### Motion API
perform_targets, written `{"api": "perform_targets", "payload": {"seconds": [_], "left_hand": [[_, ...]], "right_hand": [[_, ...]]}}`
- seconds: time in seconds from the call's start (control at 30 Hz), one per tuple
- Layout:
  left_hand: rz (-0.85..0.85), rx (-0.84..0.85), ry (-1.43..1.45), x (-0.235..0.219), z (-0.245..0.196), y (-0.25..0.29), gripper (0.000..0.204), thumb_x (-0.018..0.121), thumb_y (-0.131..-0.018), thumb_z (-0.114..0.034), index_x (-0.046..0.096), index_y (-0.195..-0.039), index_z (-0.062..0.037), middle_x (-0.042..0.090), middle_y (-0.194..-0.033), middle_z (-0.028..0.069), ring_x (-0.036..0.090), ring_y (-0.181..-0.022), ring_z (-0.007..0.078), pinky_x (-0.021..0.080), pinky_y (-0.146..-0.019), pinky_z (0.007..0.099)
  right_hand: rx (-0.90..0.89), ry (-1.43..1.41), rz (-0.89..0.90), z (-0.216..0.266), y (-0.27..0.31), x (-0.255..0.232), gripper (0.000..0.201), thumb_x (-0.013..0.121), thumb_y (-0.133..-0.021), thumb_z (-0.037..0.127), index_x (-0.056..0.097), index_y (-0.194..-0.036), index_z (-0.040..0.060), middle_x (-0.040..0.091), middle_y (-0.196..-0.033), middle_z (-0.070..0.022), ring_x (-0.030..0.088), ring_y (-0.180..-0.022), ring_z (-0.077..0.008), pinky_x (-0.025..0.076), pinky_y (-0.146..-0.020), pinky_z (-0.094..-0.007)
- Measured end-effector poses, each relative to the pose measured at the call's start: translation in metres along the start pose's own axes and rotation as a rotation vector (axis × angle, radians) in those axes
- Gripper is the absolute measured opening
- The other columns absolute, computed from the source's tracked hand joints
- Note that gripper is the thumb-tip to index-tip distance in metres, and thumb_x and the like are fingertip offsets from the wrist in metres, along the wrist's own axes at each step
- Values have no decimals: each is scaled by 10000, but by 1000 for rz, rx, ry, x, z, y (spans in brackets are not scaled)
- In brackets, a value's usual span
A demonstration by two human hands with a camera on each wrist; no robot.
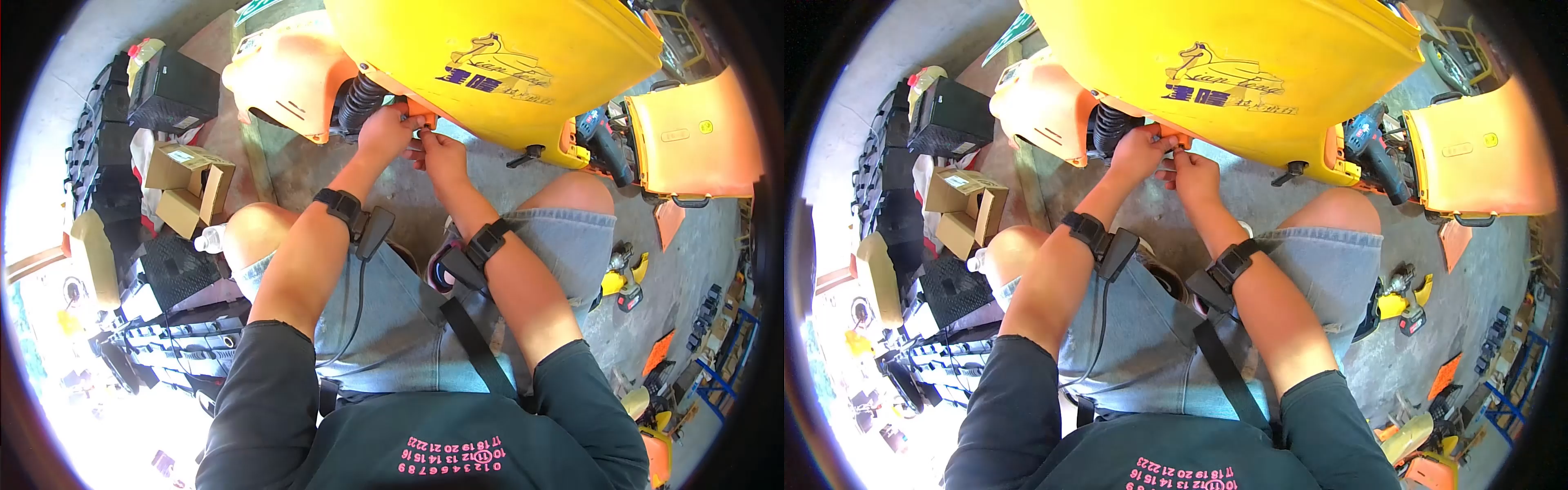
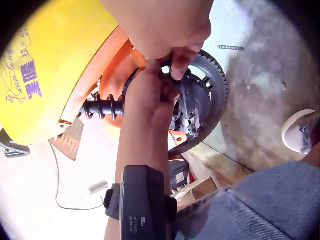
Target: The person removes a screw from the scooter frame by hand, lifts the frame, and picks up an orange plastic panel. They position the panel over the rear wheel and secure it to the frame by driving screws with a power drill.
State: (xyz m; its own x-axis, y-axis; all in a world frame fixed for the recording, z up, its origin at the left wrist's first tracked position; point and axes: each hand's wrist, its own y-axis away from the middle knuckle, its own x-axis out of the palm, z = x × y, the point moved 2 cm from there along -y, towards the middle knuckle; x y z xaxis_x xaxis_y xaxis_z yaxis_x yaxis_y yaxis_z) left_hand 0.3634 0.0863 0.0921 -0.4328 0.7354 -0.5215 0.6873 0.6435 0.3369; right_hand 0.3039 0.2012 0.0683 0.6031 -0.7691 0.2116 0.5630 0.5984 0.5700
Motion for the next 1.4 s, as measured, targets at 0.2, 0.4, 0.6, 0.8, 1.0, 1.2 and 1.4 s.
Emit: {"api": "perform_targets", "payload": {"seconds": [0.2, 0.4, 0.6, 0.8, 1.0, 1.2, 1.4], "left_hand": [[28, -71, 154, -1, -5, 5, 276, 638, -905, -252, 679, -1067, -32, 715, -873, 102, 681, -739, 193, 519, -700, 316], [130, -128, 358, 5, 4, -1, 296, 596, -943, -205, 610, -1123, 29, 714, -909, 108, 720, -689, 181, 568, -656, 284], [106, -86, 257, 2, 0, 2, 286, 600, -943, -227, 625, -1109, 4, 714, -800, 69, 711, -651, 158, 532, -637, 268], [85, -106, 273, 7, 4, -1, 271, 616, -927, -245, 651, -1059, -11, 704, -719, 45, 696, -602, 142, 509, -616, 263], [62, -143, 347, 10, 4, -1, 265, 616, -927, -249, 658, -1051, -19, 718, -743, 45, 703, -609, 142, 506, -604, 247], [69, -133, 375, 5, -4, 4, 222, 587, -948, -157, 636, -1051, 34, 715, -807, 97, 707, -635, 171, 545, -571, 278], [61, -134, 177, -1, -13, 10, 222, 582, -948, -172, 649, -1054, 12, 713, -750, 58, 693, -597, 153, 509, -563, 249]], "right_hand": [[2, -41, 7, 3, -4, 0, 238, 497, -998, 189, 606, -970, -20, 695, -912, -91, 667, -719, -144, 457, -559, -245], [32, -86, -15, 12, 1, 2, 211, 529, -983, 169, 603, -940, -24, 682, -856, -84, 659, -677, -146, 465, -533, -242], [33, -73, -23, 9, -2, 1, 220, 535, -980, 160, 616, -902, -30, 677, -817, -80, 639, -642, -133, 457, -538, -239], [-12, -10, -35, 11, -1, 2, 240, 528, -984, 159, 625, -872, -30, 677, -791, -77, 614, -620, -112, 436, -540, -239], [-33, -12, -46, 12, 3, 4, 270, 536, -983, 203, 638, -849, -8, 672, -790, -52, 514, -577, -76, 395, -516, -212], [-47, -25, -40, 13, 5, 5, 278, 535, -986, 209, 644, -855, -10, 670, -784, -52, 508, -573, -80, 403, -524, -219], [-43, -45, -40, 3, -2, 3, 276, 532, -989, 211, 652, -864, -4, 672, -767, -53, 520, -578, -83, 411, -532, -225]]}}
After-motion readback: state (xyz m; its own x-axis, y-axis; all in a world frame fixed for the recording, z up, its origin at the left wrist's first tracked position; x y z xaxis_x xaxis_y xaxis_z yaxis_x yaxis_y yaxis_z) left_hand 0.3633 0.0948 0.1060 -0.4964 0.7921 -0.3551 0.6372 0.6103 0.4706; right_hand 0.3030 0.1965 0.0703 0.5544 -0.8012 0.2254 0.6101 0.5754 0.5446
